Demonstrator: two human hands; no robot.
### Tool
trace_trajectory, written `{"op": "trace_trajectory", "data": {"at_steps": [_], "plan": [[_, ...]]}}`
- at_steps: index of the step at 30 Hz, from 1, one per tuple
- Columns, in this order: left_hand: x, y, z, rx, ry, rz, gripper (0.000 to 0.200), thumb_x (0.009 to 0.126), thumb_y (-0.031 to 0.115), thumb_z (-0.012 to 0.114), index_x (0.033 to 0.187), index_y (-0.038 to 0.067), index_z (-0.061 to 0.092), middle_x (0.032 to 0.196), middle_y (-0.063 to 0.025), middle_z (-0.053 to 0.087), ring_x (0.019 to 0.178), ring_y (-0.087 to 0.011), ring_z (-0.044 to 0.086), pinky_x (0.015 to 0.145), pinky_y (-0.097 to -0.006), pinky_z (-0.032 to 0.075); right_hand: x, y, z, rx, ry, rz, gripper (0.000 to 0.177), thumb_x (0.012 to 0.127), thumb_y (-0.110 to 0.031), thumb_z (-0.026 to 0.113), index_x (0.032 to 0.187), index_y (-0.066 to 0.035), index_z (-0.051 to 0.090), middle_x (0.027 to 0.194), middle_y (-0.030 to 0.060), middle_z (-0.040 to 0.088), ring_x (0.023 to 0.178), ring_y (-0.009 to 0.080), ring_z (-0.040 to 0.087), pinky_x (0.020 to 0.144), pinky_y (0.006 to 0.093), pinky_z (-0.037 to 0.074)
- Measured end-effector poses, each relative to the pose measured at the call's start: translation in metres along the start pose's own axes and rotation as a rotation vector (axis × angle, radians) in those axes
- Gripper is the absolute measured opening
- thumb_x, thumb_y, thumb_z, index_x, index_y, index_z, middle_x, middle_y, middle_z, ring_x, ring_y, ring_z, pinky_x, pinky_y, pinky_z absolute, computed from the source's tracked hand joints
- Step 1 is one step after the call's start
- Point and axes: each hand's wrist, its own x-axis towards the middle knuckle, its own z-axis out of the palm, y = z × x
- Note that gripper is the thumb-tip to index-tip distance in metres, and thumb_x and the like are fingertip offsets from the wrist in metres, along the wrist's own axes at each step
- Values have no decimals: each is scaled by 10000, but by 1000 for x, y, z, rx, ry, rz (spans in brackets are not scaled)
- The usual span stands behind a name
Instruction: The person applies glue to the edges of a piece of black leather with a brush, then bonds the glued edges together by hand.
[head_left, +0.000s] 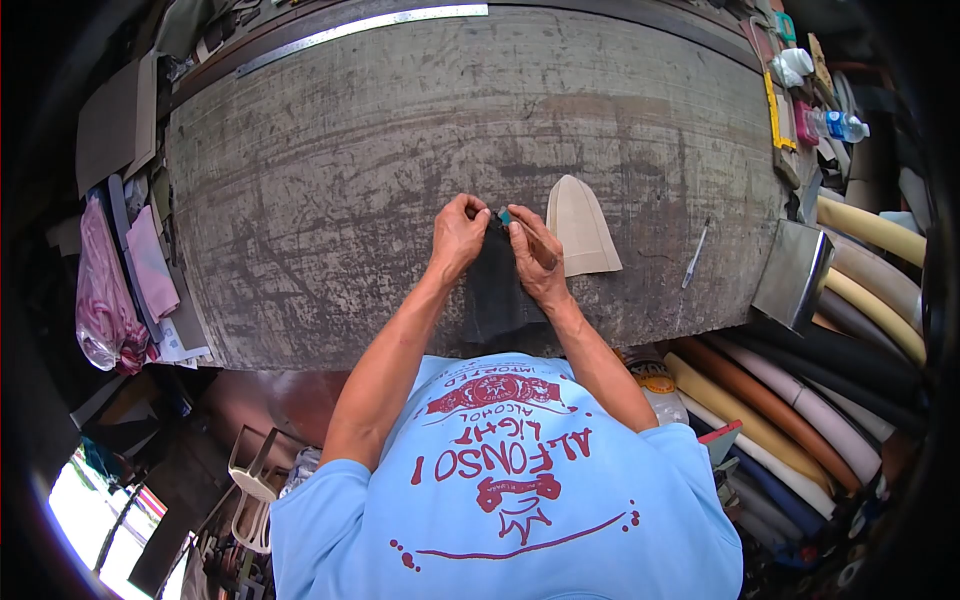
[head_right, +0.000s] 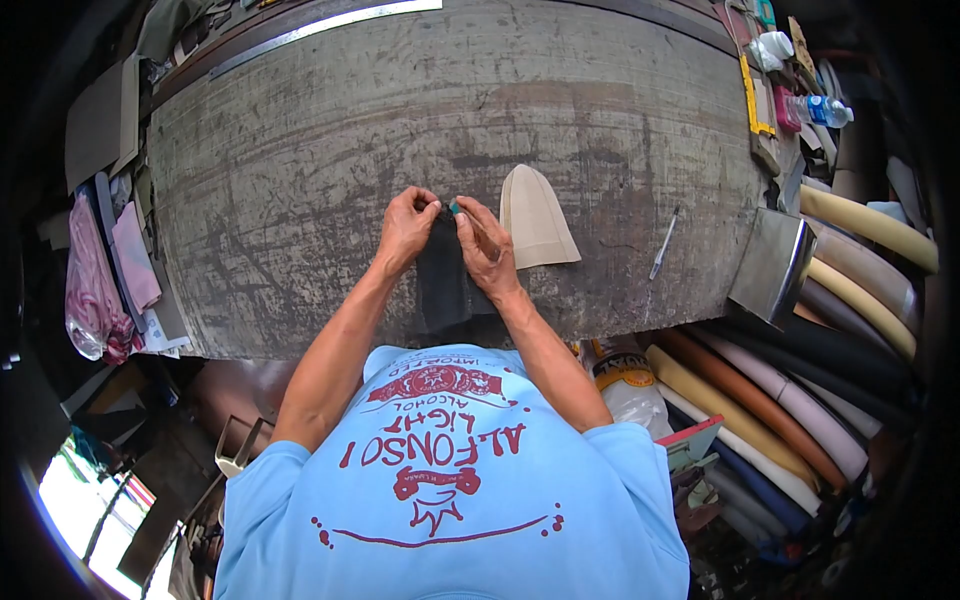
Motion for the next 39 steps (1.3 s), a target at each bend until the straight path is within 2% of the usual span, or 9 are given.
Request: {"op": "trace_trajectory", "data": {"at_steps": [8,17,20,23,24,27,31,35,39], "plan": [[-1,5,-5,27,-62,-21,237,920,206,661,1002,-16,660,867,-101,663,805,-194,623,728,-364,507,-1,-4,4,73,-2,29,287,1037,-107,547,1282,39,579,1149,111,669,1082,162,640,895,276,525],[0,-3,4,86,-12,22,193,885,169,646,954,-10,661,775,-102,665,709,-204,634,672,-356,512,-6,2,17,-82,146,4,275,1036,-169,570,1244,9,603,911,28,640,786,68,557,662,246,470],[0,-6,4,63,-1,33,183,884,163,638,949,-6,658,764,-112,665,698,-224,642,666,-372,515,-7,1,17,-49,137,67,266,1029,-152,556,1180,53,631,1090,136,672,918,155,651,775,284,536],[0,-4,5,42,-11,-1,169,902,150,635,966,-6,656,771,-79,647,704,-167,608,654,-340,497,-1,12,8,-88,186,-76,252,1035,-152,546,1111,51,674,1119,127,679,941,199,676,775,278,543],[0,-2,4,36,-21,-15,164,907,143,632,976,-4,654,773,-71,641,714,-159,604,660,-335,495,-1,-4,7,147,232,68,288,1047,-177,524,1064,51,698,1172,134,671,985,246,686,804,293,549],[-1,-5,-2,-43,-75,-31,161,913,112,629,1026,-1,644,820,-36,624,769,-130,594,693,-308,488,2,-31,-10,108,313,54,304,1053,-178,491,1064,52,689,1151,152,658,998,257,669,847,320,537],[-5,-8,-16,-232,-177,-31,205,899,64,645,1093,2,626,911,-1,607,845,-105,582,749,-263,479,13,-45,-36,-438,264,-297,214,972,-35,483,1087,25,653,1053,158,612,942,264,630,863,367,508],[-11,-3,-24,-301,-237,11,206,905,18,629,1111,19,624,940,8,608,867,-91,581,765,-244,480,13,-45,-35,-444,50,35,244,914,40,520,1123,19,645,1052,141,620,929,281,641,849,375,509],[-22,8,-39,-362,-297,60,184,924,6,610,1105,31,629,942,13,608,890,-77,578,779,-237,479,18,-50,-40,-314,-171,336,192,952,-74,613,1095,45,660,1015,156,708,965,230,684,834,386,515]]}}
